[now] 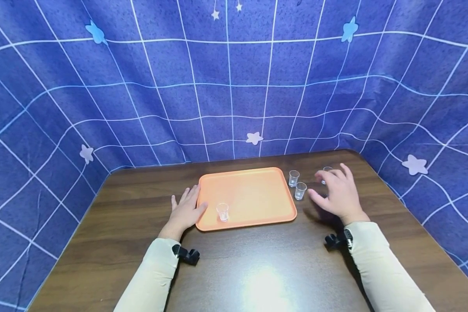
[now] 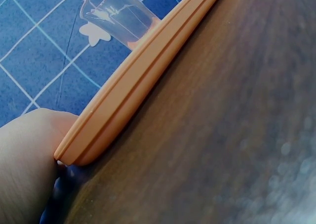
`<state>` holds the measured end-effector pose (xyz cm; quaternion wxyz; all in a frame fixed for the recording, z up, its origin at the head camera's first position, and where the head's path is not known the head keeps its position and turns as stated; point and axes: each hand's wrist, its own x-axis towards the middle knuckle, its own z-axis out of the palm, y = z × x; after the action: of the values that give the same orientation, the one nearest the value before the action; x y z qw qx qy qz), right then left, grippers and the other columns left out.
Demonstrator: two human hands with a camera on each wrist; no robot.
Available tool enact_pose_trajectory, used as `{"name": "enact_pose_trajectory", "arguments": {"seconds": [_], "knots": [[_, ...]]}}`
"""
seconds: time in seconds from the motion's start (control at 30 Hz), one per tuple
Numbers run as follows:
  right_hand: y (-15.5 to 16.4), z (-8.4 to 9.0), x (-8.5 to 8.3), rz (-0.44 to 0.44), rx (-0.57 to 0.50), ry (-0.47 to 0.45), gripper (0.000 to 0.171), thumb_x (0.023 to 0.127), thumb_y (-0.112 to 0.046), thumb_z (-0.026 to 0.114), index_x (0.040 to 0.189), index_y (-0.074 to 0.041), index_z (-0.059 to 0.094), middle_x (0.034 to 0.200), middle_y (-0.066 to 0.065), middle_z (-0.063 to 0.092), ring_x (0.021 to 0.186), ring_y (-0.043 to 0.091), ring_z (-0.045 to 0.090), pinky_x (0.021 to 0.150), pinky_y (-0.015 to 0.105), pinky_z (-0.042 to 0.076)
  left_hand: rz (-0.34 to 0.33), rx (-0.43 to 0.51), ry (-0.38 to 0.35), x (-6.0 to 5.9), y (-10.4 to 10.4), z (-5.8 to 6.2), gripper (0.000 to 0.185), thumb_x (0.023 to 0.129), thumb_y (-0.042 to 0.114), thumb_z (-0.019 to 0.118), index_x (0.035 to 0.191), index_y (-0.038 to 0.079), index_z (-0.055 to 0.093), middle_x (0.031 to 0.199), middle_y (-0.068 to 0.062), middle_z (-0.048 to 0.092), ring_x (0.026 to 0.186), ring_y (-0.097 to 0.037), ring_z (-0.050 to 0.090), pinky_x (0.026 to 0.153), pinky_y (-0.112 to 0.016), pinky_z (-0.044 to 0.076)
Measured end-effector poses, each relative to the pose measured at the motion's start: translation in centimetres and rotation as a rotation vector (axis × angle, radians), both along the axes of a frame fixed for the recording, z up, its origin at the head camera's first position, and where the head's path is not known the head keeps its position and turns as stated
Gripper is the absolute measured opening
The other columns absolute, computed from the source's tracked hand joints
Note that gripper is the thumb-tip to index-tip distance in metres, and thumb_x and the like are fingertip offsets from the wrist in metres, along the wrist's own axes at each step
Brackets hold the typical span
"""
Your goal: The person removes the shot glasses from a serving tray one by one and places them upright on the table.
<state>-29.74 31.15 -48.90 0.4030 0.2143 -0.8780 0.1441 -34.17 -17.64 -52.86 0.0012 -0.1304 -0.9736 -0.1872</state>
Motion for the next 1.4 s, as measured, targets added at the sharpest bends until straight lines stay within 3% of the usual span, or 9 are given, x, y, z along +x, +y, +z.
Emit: {"name": "enact_pose_trajectory", "arguments": {"seconds": [0.4,0.97,1.4], "knots": [[-7.0,1.1,-1.2,0.108,0.015,0.013,0.05,0.082,-0.053,0.061,0.103,-0.008,0.067,0.083,0.001,0.07,0.09,0.03,0.063,0.116,0.059,0.024,-0.004,0.002,-0.001,0.0,-0.1,0.3,0.076,0.102,0.047,0.047,0.163,0.013,0.018,0.167,-0.012,0.023,0.154,-0.038,0.013,0.113,-0.071,-0.01],[-14.8,1.0,-2.0,0.258,0.019,-0.111,0.047,0.083,-0.051,0.067,0.11,-0.013,0.068,0.09,-0.005,0.068,0.096,0.021,0.061,0.118,0.054,0.022,-0.005,0.006,0.0,0.0,-0.1,0.2,0.076,0.102,0.047,0.048,0.163,0.012,0.018,0.167,-0.013,0.022,0.154,-0.038,0.012,0.113,-0.071,-0.01],[-19.2,0.6,-1.4,0.35,0.038,-0.227,0.05,0.084,-0.055,0.066,0.116,-0.016,0.067,0.092,-0.007,0.07,0.102,0.017,0.06,0.119,0.05,0.023,-0.009,-0.011,-0.012,-0.2,-0.1,0.1,0.077,0.102,0.051,0.043,0.164,0.013,0.015,0.168,-0.012,0.02,0.155,-0.037,0.01,0.113,-0.071,-0.01]]}}
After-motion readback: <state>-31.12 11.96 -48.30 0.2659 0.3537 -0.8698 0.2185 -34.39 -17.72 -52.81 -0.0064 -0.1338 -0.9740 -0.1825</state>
